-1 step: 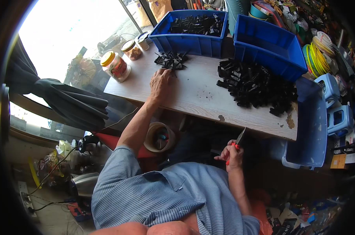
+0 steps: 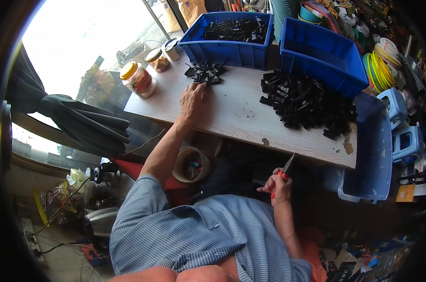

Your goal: Assembling small black plastic components using a hand tool at a workbench.

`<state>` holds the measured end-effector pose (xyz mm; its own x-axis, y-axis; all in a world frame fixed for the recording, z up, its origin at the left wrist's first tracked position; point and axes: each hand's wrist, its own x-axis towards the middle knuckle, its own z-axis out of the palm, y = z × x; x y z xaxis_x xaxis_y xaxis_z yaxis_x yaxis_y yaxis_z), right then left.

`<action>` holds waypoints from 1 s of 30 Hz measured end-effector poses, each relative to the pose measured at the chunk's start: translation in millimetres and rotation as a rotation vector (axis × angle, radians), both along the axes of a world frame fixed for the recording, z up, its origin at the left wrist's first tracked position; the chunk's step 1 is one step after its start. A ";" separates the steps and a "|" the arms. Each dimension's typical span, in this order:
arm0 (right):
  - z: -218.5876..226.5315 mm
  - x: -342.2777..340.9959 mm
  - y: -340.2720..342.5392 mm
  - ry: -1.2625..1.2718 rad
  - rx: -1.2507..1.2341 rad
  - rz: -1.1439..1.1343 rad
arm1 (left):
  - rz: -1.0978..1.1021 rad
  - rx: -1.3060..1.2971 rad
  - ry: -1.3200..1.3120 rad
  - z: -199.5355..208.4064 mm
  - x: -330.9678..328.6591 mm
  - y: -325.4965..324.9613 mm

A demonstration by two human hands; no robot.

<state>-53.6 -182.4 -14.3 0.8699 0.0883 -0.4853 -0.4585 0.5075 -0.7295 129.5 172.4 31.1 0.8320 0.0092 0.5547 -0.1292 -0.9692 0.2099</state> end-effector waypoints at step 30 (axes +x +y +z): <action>22.6 18.6 28.0 -0.119 -0.064 0.116 | -0.574 -1.673 0.403 -1.0 -102.0 -140.0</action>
<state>-35.0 -154.4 8.2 0.9075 0.1637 -0.3869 -0.4194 0.4070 -0.8114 27.5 32.3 30.1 0.9986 -0.0205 0.0479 -0.0350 0.4161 0.9086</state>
